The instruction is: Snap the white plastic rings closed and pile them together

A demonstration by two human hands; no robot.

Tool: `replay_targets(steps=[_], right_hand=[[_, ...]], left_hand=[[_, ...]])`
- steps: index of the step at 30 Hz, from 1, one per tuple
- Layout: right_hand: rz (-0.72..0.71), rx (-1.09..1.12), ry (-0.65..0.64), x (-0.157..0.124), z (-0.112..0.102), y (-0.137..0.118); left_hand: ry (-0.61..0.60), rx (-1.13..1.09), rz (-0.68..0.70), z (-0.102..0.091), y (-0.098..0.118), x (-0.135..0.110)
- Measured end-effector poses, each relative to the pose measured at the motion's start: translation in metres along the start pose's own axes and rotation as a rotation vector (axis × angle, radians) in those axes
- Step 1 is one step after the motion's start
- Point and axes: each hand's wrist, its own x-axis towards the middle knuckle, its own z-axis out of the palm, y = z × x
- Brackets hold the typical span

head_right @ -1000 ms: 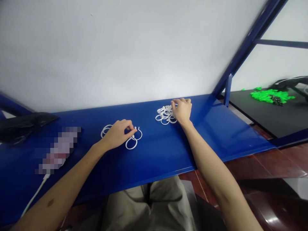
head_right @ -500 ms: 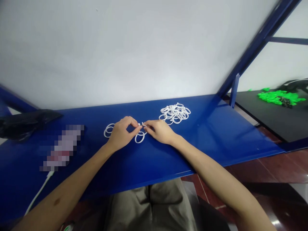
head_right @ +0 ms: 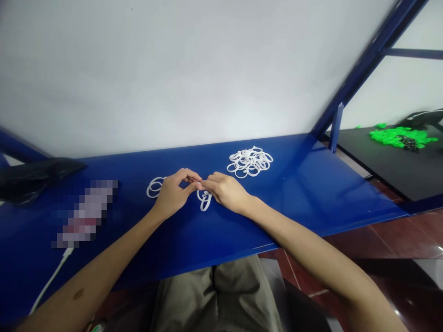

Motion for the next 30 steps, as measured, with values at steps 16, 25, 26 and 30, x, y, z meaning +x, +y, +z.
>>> replay_targets(steps=[16,25,26,30], right_hand=[[0.434,-0.164,0.046,0.004,-0.002,0.005],[0.503,-0.253,0.148,0.000,-0.013,0.028],[0.528,-0.285,0.179,-0.002,-0.019,0.035],[0.710,-0.433,0.279,-0.014,-0.042,0.065]], left_hand=[[-0.118,0.525,0.317,0.013,0.024,-0.013],[-0.240,0.372,0.427,0.015,0.012,-0.011],[-0.242,0.333,0.438,0.012,0.011,-0.010],[-0.256,0.310,0.377,0.004,0.007,-0.008]])
